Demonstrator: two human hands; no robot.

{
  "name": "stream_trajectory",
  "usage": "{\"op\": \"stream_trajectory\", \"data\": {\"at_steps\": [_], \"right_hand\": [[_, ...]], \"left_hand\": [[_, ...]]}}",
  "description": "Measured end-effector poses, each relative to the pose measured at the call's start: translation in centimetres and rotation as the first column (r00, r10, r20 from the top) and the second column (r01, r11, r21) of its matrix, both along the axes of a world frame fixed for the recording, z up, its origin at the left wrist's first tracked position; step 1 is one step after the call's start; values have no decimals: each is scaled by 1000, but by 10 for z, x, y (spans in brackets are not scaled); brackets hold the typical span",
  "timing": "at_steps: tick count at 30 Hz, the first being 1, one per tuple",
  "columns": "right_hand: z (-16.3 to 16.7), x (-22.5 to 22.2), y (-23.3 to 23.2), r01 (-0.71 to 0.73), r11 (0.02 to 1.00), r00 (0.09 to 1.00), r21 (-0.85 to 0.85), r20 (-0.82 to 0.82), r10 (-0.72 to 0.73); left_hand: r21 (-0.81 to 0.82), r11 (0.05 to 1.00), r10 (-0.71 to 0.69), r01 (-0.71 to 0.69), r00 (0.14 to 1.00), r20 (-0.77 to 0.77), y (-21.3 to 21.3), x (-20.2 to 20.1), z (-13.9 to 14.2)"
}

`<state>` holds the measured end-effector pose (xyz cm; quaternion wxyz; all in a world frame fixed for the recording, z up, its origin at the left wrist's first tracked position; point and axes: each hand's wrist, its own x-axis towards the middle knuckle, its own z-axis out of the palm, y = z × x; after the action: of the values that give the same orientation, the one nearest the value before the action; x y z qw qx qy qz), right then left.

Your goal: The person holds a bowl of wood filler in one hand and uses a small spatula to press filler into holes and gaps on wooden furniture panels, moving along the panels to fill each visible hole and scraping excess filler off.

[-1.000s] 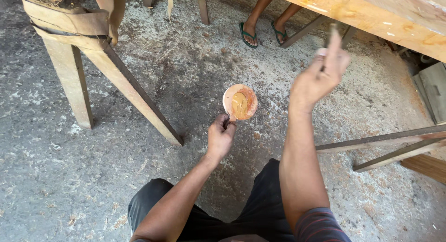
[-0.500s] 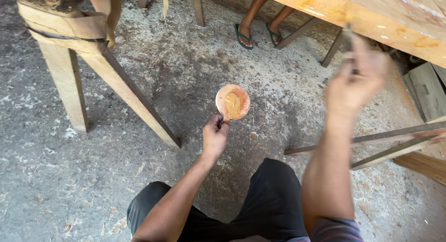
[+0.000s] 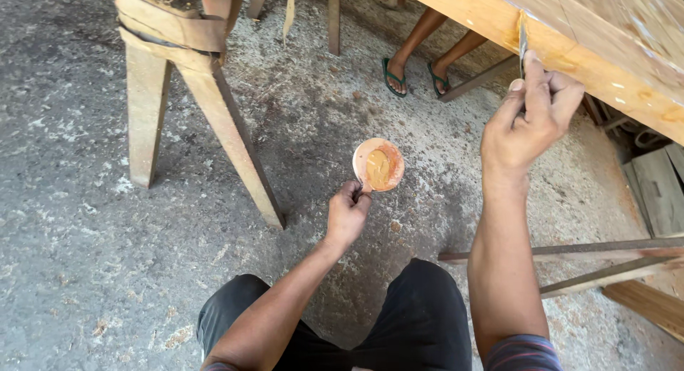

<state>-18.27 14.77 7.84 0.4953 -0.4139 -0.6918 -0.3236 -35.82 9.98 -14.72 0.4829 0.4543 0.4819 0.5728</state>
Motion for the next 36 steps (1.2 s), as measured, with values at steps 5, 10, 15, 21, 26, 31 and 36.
{"op": "stream_trajectory", "data": {"at_steps": [5, 10, 15, 21, 26, 31, 36], "right_hand": [[-8, -4, 14, -57, 998, 998, 41, -16, 58], [-18, 1, 17, -127, 991, 969, -37, -217, 116], [-15, -12, 21, -128, 991, 957, -28, -268, 116], [-29, -25, 27, -121, 993, 860, 1, -500, 106], [-40, -23, 31, -222, 975, 873, 18, -442, 207], [-41, -22, 35, -97, 994, 875, 54, -470, 111], [-40, -45, 27, -201, 979, 931, -18, -316, 185]], "left_hand": [[-26, 999, -28, 28, 1000, -10, -3, -6, 4], [-23, 1000, -18, 17, 998, -54, -3, -7, 7], [-14, 1000, -14, 13, 998, -53, -4, -8, 6], [-6, 1000, -10, 10, 1000, -22, -5, -8, 4], [-8, 1000, 10, -11, 999, -39, -6, -12, 6], [4, 1000, 21, -21, 998, -51, -9, -15, 13], [-20, 1000, 18, -18, 1000, -2, -11, -21, 21]]}}
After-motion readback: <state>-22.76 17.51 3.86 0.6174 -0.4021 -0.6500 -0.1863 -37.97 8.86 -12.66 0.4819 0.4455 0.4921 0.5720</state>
